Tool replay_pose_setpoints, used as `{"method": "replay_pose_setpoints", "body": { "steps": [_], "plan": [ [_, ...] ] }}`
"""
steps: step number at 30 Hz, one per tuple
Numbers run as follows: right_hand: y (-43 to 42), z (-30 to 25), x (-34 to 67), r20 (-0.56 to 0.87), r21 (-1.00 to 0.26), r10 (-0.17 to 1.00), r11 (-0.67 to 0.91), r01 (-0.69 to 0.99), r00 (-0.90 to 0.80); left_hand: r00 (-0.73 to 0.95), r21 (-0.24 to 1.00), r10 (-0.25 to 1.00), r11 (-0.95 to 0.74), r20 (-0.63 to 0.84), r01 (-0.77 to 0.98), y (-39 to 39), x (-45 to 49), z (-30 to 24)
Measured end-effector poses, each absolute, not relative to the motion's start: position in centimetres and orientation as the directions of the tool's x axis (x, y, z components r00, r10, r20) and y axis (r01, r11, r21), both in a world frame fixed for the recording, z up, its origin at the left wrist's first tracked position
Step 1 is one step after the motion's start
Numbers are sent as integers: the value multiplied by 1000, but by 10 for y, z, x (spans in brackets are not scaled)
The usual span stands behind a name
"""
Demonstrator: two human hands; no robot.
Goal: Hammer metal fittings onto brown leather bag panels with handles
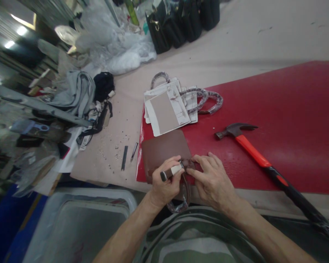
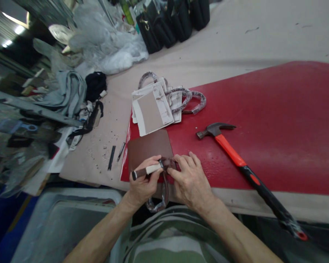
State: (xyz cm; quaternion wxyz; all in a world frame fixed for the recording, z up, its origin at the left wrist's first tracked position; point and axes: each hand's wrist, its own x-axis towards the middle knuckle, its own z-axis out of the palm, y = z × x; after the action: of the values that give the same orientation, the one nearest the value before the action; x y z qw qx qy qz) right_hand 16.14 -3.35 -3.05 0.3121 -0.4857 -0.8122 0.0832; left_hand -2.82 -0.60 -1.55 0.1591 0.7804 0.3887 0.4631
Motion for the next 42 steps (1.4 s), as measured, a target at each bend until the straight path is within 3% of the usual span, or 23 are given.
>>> {"method": "replay_pose_setpoints", "body": {
  "steps": [8, 29, 42],
  "plan": [
    [-33, -30, 161, 413, -444, 848, 505, 740, -332, 238, 651, 781, -616, 577, 444, -5, -28, -16],
    [-33, -30, 161, 421, -436, 844, 509, 742, -332, 246, 558, 739, -646, 627, 520, -8, -24, -12],
    [-33, -29, 159, 416, -456, 849, 505, 733, -325, 336, 595, 757, -650, 560, 473, 6, -24, -9]
  ]
}}
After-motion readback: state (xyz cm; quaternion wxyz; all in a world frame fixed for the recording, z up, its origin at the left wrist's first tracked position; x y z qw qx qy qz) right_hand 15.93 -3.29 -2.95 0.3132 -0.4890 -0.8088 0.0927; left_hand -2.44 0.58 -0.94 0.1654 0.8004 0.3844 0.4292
